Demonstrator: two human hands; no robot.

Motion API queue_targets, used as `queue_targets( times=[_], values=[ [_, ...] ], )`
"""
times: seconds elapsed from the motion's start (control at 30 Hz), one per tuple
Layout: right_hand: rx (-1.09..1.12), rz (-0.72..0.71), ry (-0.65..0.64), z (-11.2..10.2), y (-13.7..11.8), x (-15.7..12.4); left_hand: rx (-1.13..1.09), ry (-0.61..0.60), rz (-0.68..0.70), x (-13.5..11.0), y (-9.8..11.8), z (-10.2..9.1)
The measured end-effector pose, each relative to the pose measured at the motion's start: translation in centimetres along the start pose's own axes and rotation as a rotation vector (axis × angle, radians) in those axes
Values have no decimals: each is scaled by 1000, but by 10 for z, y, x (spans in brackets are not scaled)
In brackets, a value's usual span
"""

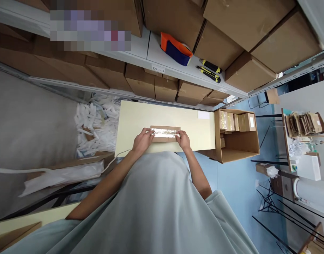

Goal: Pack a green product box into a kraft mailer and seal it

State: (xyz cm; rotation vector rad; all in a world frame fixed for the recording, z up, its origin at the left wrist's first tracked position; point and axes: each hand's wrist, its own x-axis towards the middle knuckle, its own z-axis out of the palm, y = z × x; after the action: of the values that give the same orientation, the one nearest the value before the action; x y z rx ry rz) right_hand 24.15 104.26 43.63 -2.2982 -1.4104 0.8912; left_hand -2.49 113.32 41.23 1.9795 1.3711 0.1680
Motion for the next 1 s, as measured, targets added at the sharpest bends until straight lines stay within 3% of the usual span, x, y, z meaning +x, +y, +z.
queue_targets(
  times=[0.23, 0.33, 0.43, 0.57, 0.63, 0.7, 0.77, 0.83, 1.0],
  values=[
    [-154, -34, 103, -2, -38, -10, 70, 33, -35, 13, 30, -37],
    [-202, -146, 181, -23, -60, 8, 56, 120, 4, 28, 59, -57],
    [-221, -310, 267, -81, -98, 56, 5, 250, 96, 58, 104, -88],
    [-308, -593, 476, -185, -184, 144, -77, 460, 234, 115, 178, -153],
    [-459, -578, 487, -218, -229, 181, -107, 556, 281, 139, 210, -186],
    [-563, -489, 427, -232, -263, 208, -127, 628, 301, 153, 232, -212],
    [-594, -459, 393, -230, -282, 225, -140, 667, 311, 156, 241, -224],
    [-594, -453, 393, -224, -288, 235, -151, 688, 307, 151, 238, -225],
    [-561, -432, 410, -220, -287, 252, -191, 701, 258, 130, 210, -202]
  ],
)
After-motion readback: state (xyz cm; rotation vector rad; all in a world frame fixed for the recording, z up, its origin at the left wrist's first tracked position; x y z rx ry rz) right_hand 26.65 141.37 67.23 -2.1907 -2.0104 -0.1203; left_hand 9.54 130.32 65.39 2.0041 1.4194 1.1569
